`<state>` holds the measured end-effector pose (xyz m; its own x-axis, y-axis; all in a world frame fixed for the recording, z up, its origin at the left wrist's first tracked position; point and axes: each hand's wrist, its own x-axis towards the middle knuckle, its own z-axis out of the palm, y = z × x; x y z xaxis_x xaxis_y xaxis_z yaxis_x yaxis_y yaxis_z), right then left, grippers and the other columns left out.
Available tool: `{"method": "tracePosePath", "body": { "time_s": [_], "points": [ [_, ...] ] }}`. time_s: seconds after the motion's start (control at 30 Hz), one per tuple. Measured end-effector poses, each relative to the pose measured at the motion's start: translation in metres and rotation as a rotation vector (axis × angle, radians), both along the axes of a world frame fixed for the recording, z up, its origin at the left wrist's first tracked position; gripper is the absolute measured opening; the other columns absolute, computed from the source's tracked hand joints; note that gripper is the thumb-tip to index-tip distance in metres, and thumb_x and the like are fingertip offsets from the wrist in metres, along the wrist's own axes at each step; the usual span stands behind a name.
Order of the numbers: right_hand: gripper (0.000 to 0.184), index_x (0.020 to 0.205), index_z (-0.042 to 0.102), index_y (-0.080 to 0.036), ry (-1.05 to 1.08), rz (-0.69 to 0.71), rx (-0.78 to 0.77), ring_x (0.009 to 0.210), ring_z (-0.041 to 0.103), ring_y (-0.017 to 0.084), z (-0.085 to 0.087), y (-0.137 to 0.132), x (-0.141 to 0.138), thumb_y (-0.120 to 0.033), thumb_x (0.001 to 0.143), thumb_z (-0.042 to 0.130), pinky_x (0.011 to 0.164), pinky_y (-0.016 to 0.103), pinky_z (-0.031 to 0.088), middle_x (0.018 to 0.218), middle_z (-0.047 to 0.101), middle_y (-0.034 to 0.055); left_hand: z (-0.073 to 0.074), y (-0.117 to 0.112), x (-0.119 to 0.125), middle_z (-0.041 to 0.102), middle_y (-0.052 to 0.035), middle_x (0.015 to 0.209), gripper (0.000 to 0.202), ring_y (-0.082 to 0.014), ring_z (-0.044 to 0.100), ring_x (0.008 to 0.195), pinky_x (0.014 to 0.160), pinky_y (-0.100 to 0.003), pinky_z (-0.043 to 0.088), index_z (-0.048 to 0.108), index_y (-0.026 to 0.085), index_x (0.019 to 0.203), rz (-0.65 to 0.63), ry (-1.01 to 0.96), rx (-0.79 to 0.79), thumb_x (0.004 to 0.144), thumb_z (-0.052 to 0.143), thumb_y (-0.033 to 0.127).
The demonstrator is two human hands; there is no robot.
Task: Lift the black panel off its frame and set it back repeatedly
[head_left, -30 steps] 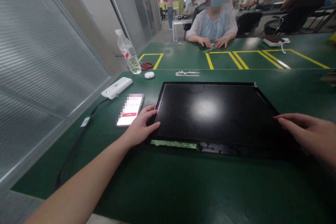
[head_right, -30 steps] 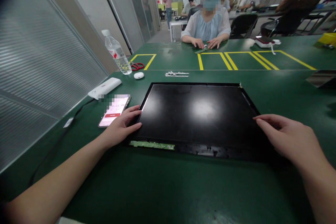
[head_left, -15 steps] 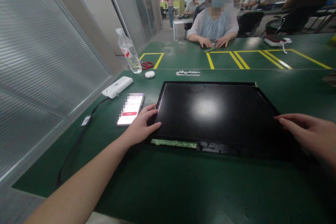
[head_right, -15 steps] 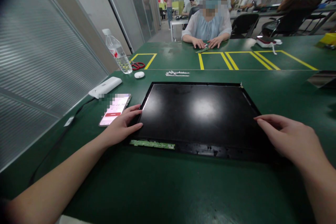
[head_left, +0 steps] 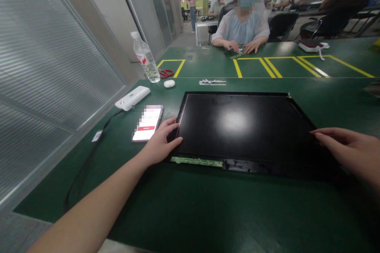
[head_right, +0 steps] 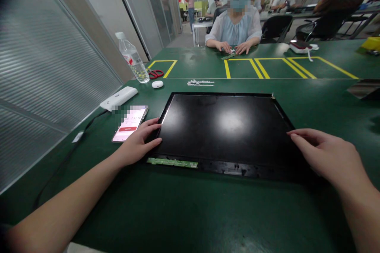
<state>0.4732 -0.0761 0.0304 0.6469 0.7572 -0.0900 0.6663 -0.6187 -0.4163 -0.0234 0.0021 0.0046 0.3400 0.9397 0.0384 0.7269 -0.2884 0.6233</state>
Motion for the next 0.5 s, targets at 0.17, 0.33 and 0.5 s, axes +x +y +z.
{"method": "tracePosePath", "body": {
  "time_s": [0.17, 0.33, 0.5],
  "points": [
    [0.062, 0.09, 0.08, -0.031, 0.006, -0.031, -0.011, 0.059, 0.064, 0.032, 0.0039, -0.0014, -0.0054, -0.07, 0.051, 0.052, 0.063, 0.046, 0.047, 0.064, 0.071, 0.0041, 0.0004, -0.0002, 0.0008, 0.046, -0.0216, 0.169, 0.062, -0.0396, 0.043, 0.157, 0.128, -0.061, 0.036, 0.065, 0.015, 0.142, -0.008, 0.005, 0.003, 0.092, 0.061, 0.051],
    [0.061, 0.089, 0.08, -0.031, -0.018, -0.004, 0.008, 0.065, 0.065, 0.032, 0.0012, -0.0002, -0.0012, -0.07, 0.051, 0.054, 0.064, 0.045, 0.046, 0.068, 0.072, 0.0056, 0.0004, -0.0005, 0.0002, 0.046, -0.019, 0.169, 0.06, -0.0396, 0.042, 0.157, 0.128, -0.061, 0.036, 0.065, 0.018, 0.143, -0.006, 0.011, 0.007, 0.092, 0.062, 0.05],
    [0.055, 0.087, 0.081, -0.031, -0.02, 0.016, 0.035, 0.06, 0.064, 0.031, 0.0003, 0.0001, -0.0014, -0.069, 0.056, 0.056, 0.06, 0.044, 0.047, 0.066, 0.071, 0.0051, -0.0003, -0.0005, -0.0003, 0.046, -0.0193, 0.169, 0.06, -0.0407, 0.042, 0.157, 0.128, -0.063, 0.034, 0.066, 0.017, 0.142, -0.01, 0.003, 0.008, 0.093, 0.062, 0.051]
  ]
}}
